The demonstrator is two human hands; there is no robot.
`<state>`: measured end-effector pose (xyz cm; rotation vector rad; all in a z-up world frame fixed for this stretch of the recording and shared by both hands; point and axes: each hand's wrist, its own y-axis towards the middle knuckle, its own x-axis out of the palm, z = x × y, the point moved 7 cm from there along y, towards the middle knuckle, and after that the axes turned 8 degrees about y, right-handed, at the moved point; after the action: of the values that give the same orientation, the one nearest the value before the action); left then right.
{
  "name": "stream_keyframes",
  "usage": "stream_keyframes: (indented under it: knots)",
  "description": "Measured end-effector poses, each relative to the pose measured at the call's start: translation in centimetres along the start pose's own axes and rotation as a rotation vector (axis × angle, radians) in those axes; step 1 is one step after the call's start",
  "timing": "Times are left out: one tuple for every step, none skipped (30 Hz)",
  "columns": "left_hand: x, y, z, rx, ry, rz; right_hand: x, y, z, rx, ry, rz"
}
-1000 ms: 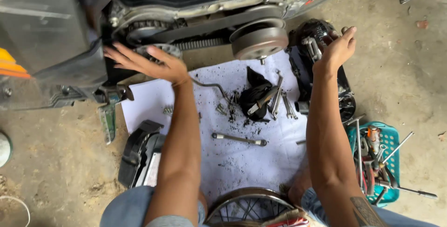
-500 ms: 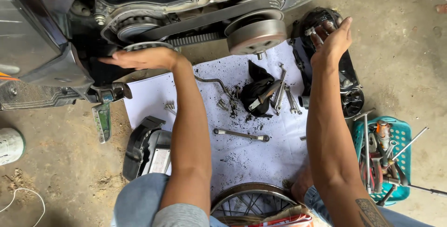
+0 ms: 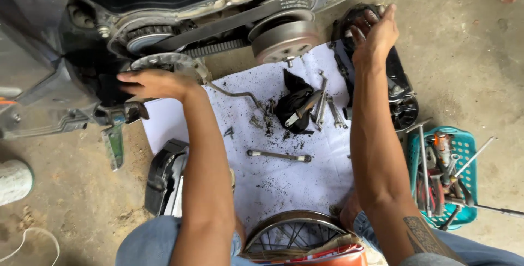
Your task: Repairing and cleaning the CVT transmission system of a motorcycle
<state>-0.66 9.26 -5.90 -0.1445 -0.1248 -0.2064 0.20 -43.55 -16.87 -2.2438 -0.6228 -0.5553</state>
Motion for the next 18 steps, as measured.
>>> stream_keyframes:
  knots:
    - [-0.3,-1.8,2.9,0.314,0.126,0.102,-0.2,1.1,0.0,-0.012,0.030,-0.001]
    - [-0.2,-2.0,2.0,0.297,0.122,0.086,0.2,0.9,-0.3,-0.036,0.030,0.005]
    - [0.6,-3.1,3.1,0.595,0.253,0.027,1.1,0.8,-0.4,-0.033,0.039,-0.057]
    - [1.4,-4.4,3.8,0.898,0.388,-0.038,2.0,0.5,0.1,-0.020,0.044,-0.120]
    - [1.5,-4.2,2.9,0.887,0.385,-0.047,2.5,0.4,-0.8,-0.033,0.040,-0.116]
    - [1.8,-3.9,2.8,0.936,0.411,-0.043,3.4,0.1,-0.9,-0.012,-0.030,-0.145]
    - [2.1,-3.6,2.6,0.985,0.437,-0.039,4.4,-0.3,-1.0,0.009,-0.101,-0.173]
    - [2.4,-3.4,2.5,0.984,0.429,-0.040,5.3,-0.3,-1.3,0.003,-0.098,-0.176]
    - [2.6,-3.2,2.4,0.965,0.385,-0.028,6.7,-0.4,-1.7,-0.016,-0.099,-0.242]
    - [2.2,-2.9,2.2,0.945,0.352,-0.017,7.5,-0.7,-1.8,-0.029,-0.107,-0.302]
    - [2.8,-3.3,3.1,0.943,0.355,-0.018,8.3,-0.6,-2.2,-0.029,-0.110,-0.299]
    - [2.4,-2.1,2.8,0.641,0.049,-0.026,9.1,-0.8,-2.9,-0.093,-0.111,-0.327]
    - [2.6,-1.3,1.9,0.326,-0.244,-0.040,9.9,-1.1,-3.5,-0.158,-0.113,-0.355]
    - [2.2,-0.7,2.6,0.325,-0.233,-0.041,9.5,-0.1,-3.5,-0.153,-0.118,-0.346]
    - [2.3,0.3,0.4,-0.115,-0.192,-0.051,8.5,0.9,-3.5,-0.137,-0.018,-0.264]
    - [2.9,-0.2,-1.5,-0.555,-0.161,-0.071,8.2,2.0,-4.0,-0.130,0.090,-0.191]
    - [2.6,-0.5,-1.5,-0.555,-0.165,-0.075,7.1,4.3,-3.5,-0.134,0.093,-0.194]
    - [2.6,-0.9,-1.6,-0.552,-0.187,-0.042,6.0,7.0,-2.4,0.000,0.185,-0.132]
